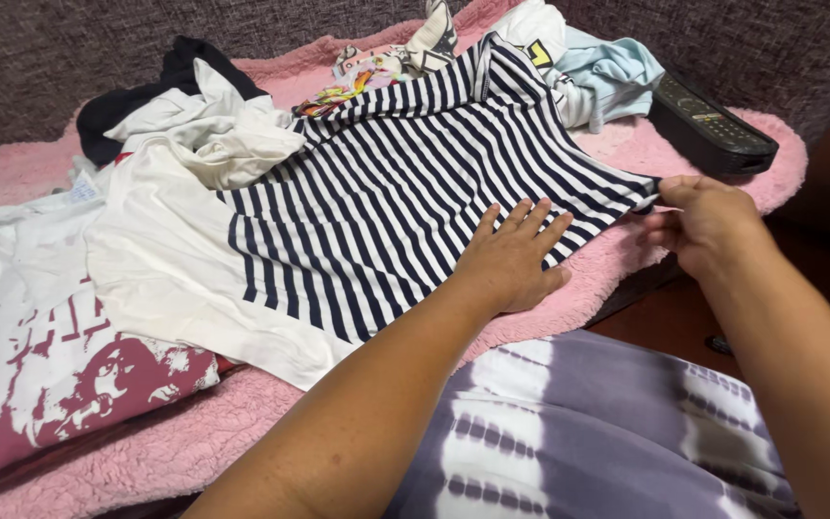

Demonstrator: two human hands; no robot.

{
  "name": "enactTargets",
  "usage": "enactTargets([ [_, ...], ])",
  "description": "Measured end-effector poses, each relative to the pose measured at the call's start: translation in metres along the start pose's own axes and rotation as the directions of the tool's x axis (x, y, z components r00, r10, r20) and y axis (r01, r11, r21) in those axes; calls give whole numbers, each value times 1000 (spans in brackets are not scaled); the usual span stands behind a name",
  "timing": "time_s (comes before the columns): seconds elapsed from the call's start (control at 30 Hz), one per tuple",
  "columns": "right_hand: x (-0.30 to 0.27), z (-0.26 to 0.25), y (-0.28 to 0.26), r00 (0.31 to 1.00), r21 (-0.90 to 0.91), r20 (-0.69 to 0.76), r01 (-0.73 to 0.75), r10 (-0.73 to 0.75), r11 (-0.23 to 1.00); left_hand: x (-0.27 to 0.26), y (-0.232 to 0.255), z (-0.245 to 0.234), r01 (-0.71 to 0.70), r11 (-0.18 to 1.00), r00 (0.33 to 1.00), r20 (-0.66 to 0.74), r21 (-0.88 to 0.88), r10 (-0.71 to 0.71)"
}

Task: The person folds a striped shirt and a white t-shirt on a pink blanket, smoothing and aligning each garment before stacking them. The person handles the shirts one at a time, folding sleeves and edges to create neat piles.

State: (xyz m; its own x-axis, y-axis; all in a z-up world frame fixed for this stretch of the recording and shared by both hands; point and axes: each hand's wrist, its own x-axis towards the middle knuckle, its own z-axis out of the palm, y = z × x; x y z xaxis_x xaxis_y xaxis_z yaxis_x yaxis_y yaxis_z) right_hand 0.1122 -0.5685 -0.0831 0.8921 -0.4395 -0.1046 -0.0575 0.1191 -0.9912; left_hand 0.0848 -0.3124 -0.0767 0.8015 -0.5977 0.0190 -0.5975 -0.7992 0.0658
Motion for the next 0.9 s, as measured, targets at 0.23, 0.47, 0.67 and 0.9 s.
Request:
enactTargets([
  [0.23, 31, -15, 5, 968, 269, 211, -192, 137, 944, 24, -14, 10, 33, 968, 999, 37, -250, -25],
  [0.47, 7, -10, -9, 965, -314, 236, 184, -111, 931, 47, -36, 14, -72, 949, 995, 36, -306, 88],
  [0.67, -27, -12, -7, 969, -311, 244, 50, 29, 949, 57, -38, 19, 7, 861, 998, 61, -509, 28],
  [0.9, -47, -2, -2, 968, -247, 226, -50, 108, 968, 51, -36, 15, 45, 824, 998, 70, -565, -6],
])
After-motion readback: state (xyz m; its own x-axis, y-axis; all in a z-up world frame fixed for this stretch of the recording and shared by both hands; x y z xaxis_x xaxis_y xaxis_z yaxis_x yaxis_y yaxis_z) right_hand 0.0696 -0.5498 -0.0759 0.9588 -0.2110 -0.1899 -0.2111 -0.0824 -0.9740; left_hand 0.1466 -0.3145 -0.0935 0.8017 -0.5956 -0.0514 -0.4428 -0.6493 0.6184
